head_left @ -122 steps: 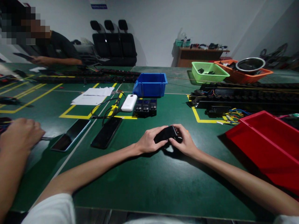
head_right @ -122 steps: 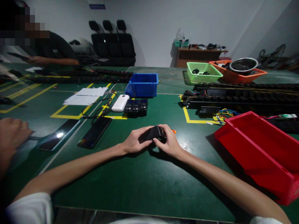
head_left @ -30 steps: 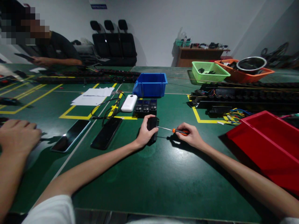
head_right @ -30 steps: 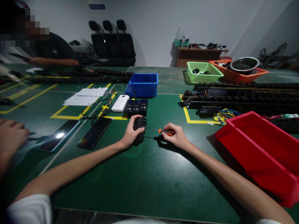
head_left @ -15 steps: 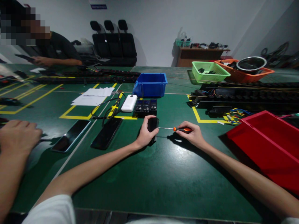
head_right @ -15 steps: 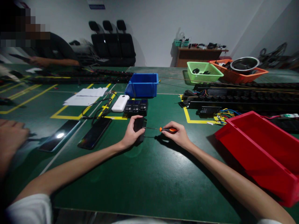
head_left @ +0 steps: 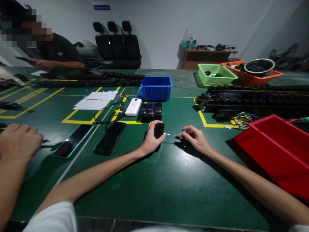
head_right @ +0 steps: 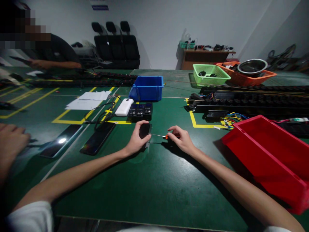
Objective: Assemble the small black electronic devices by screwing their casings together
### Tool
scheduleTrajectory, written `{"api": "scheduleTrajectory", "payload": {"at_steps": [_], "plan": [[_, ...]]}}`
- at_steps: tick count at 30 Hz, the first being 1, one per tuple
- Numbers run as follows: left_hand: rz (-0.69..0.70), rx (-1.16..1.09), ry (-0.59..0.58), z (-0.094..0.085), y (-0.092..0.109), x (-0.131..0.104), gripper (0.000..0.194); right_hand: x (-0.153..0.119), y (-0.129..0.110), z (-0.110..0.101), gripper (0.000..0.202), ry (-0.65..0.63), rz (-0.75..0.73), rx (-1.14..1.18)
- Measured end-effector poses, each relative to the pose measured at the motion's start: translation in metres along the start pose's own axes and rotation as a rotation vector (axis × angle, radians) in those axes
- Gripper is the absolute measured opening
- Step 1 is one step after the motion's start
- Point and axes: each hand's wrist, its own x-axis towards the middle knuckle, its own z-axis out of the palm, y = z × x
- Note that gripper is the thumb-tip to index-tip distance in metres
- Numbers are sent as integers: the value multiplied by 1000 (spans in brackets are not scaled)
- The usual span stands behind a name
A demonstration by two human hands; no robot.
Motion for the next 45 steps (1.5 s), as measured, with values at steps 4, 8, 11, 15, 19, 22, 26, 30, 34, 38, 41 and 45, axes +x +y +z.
{"api": "scheduleTrajectory", "payload": {"at_steps": [4, 8, 11, 15, 19, 22, 26, 30, 34, 38, 41, 45], "plan": [[3, 3, -14, 0, 3, -1, 50, -4, -3, 1, 20, 64, -111, -127], [7, 7, -20, 0, 4, 0, 50, -6, -4, 0, 18, 93, -215, -178], [11, 7, -26, -1, 4, 0, 50, -8, -6, -2, 17, 106, -238, -185], [19, 10, -30, -1, 6, -1, 49, -5, -1, -6, 22, 111, -138, -25], [17, 23, -33, -1, 6, -1, 50, 0, 7, -7, 27, 91, 8, 361], [19, 27, -38, 0, 5, -1, 49, 3, 7, -5, 29, 45, 67, 485], [11, 18, -28, 0, 3, -1, 49, 4, 3, -2, 37, -54, 186, 396], [-11, 10, -22, -1, 3, -1, 49, 2, 1, 0, 42, -27, 182, 206], [-22, -1, -22, -1, 3, 0, 49, -2, -3, 0, 27, 58, 39, 63], [-31, -18, -11, 0, 4, -1, 49, -6, -6, 0, 21, 95, -34, -8], [-34, -16, -14, 0, 4, -1, 50, -7, -6, 0, 22, 109, -46, -14], [-43, 0, -19, -1, 4, -1, 49, -8, -5, 0, 23, 120, -53, 12]]}}
